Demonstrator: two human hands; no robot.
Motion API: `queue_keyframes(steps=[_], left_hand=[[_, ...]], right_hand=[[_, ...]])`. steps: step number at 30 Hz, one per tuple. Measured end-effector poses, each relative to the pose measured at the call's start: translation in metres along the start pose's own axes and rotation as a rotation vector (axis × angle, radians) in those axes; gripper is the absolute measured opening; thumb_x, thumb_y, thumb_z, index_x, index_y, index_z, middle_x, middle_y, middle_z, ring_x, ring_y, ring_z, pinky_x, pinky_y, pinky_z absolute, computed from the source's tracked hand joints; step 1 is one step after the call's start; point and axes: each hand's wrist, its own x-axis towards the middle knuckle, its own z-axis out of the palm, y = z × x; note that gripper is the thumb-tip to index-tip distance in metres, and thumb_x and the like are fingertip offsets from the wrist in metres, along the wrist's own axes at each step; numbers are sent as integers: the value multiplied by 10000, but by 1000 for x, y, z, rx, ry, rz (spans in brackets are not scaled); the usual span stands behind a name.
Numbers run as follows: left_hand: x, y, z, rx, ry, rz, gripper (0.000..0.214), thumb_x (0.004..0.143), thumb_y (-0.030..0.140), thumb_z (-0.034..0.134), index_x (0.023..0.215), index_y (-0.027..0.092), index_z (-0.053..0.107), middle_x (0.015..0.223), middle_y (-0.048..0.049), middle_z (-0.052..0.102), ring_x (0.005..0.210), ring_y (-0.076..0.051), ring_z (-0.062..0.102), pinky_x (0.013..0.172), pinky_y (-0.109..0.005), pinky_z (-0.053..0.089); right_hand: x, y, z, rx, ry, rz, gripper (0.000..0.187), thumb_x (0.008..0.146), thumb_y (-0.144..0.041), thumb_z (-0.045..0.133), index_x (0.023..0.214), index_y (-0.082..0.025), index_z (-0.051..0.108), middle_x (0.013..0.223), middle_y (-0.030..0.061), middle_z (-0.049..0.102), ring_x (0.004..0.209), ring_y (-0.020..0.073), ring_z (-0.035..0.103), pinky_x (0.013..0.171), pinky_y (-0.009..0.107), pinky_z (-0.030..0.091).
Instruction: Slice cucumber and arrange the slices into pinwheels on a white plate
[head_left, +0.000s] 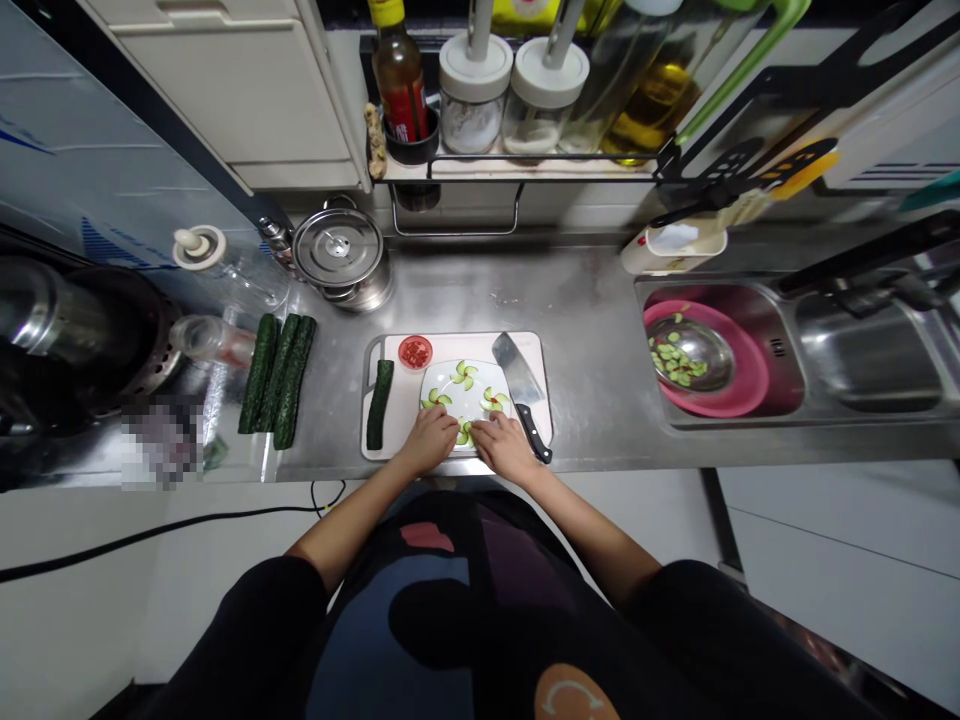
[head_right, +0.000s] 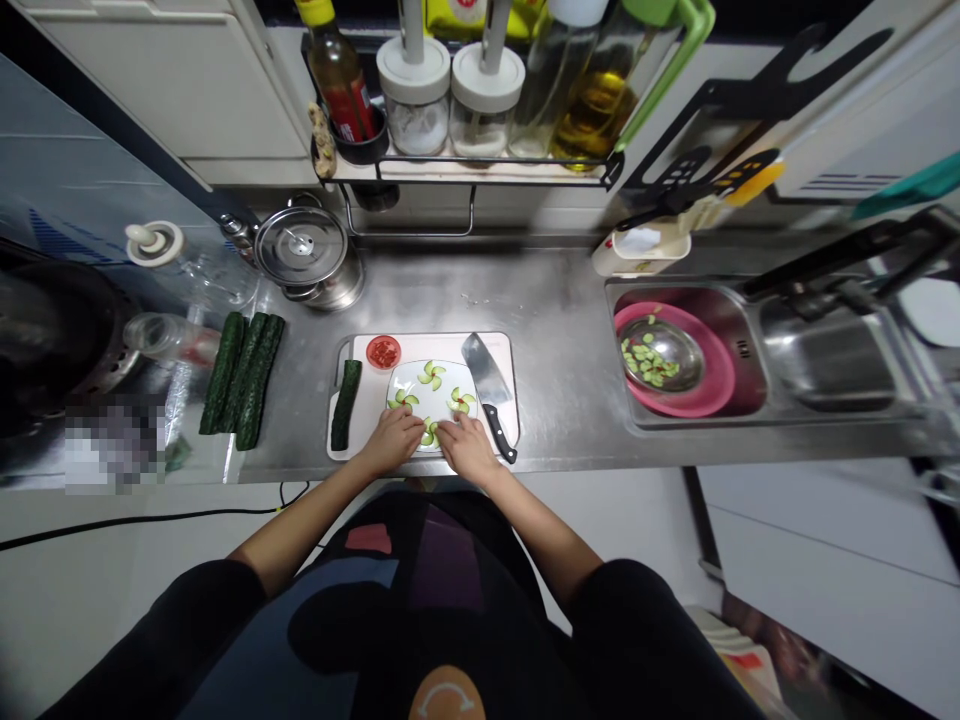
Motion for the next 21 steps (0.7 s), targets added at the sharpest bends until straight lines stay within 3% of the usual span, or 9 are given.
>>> queue_keyframes(steps=[15, 21], left_hand=[[6, -10, 2, 85, -12, 104, 178, 892, 198, 475, 927, 180, 649, 921, -43, 672, 962, -210, 479, 762, -351, 351], [5, -10, 1, 101, -15, 122, 178, 905, 203, 467, 905, 170, 641, 917, -38, 672, 956, -206, 468, 761, -346, 333]], right_hand=[[-7, -7, 0, -25, 28, 48, 346, 915, -232, 431, 1220, -203, 592, 1207, 115, 596, 1114, 279, 401, 806, 376, 356], [-19, -7, 6, 8, 44, -32, 295, 917, -219, 441, 1146, -192, 626, 1139, 98, 630, 1098, 263, 410, 796, 351, 343]])
